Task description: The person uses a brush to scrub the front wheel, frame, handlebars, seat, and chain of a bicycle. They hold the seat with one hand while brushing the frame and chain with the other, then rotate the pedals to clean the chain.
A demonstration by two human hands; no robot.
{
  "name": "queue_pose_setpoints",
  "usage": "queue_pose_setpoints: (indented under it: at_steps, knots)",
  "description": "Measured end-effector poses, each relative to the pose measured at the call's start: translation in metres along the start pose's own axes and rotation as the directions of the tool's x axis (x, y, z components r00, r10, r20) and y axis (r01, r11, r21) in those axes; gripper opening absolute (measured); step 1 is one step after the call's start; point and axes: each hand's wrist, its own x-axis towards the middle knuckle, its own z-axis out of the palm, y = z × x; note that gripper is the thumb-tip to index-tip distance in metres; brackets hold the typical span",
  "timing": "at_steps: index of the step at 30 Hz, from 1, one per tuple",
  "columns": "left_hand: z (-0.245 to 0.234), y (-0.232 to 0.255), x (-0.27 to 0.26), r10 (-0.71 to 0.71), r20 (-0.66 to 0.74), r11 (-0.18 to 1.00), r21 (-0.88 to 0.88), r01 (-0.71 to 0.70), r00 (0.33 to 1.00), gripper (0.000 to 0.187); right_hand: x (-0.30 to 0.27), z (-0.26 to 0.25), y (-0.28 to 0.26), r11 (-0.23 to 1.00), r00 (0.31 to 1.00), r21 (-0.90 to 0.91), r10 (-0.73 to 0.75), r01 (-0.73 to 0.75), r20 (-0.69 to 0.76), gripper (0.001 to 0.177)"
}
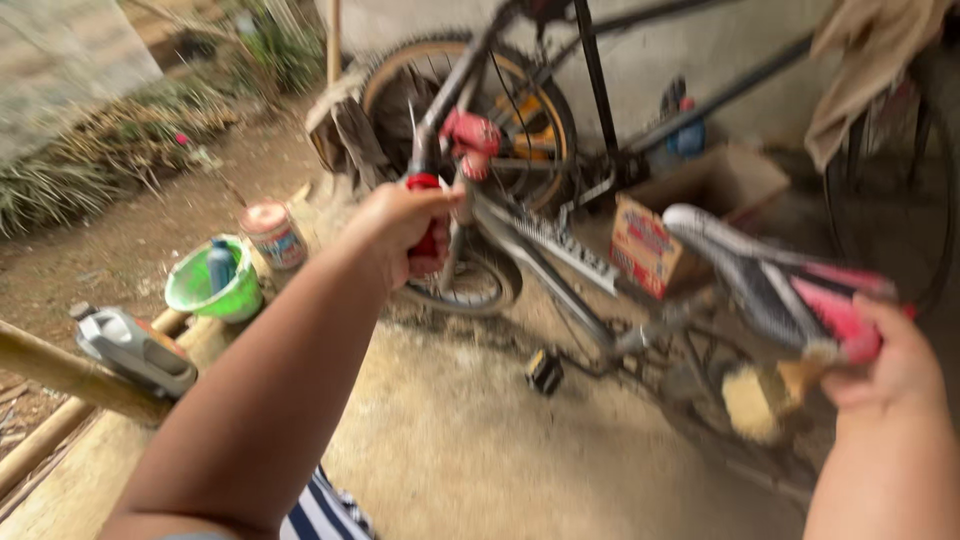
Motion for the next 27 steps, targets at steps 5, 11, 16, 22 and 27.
queue_pose_setpoints:
  at_steps: [5, 11, 16, 22, 27]
  knots:
    - [-0.028, 0.007, 0.014, -0.031, 0.129, 1.0, 0.007, 0.03, 0.991, 0.035, 0.002, 0.002, 0.003, 0.982, 0.992, 0.185, -0.068, 0.048, 0.103, 0.025]
    - [-0.044, 0.025, 0.031, -0.079, 0.013, 0.976, 0.206, 0.075, 0.997, 0.026, -0.007, 0.001, 0.01, 0.982, 0.984, 0.177, -0.09, 0.063, 0.154, 0.03]
    - [-0.047, 0.044, 0.043, -0.044, -0.044, 0.849, 0.524, 0.061, 0.998, 0.035, -0.015, 0.013, 0.011, 0.959, 0.967, 0.274, -0.14, 0.078, 0.214, 0.029]
    - [-0.04, 0.044, 0.056, 0.173, -0.153, 0.464, 0.884, 0.057, 0.973, 0.041, -0.031, 0.023, -0.003, 0.961, 0.992, 0.276, -0.016, -0.019, 0.123, 0.029]
    - [-0.032, 0.05, 0.067, 0.341, 0.074, -0.282, 0.959, 0.027, 0.937, 0.064, -0.034, 0.024, -0.004, 0.968, 0.986, 0.25, -0.016, -0.026, 0.165, 0.023]
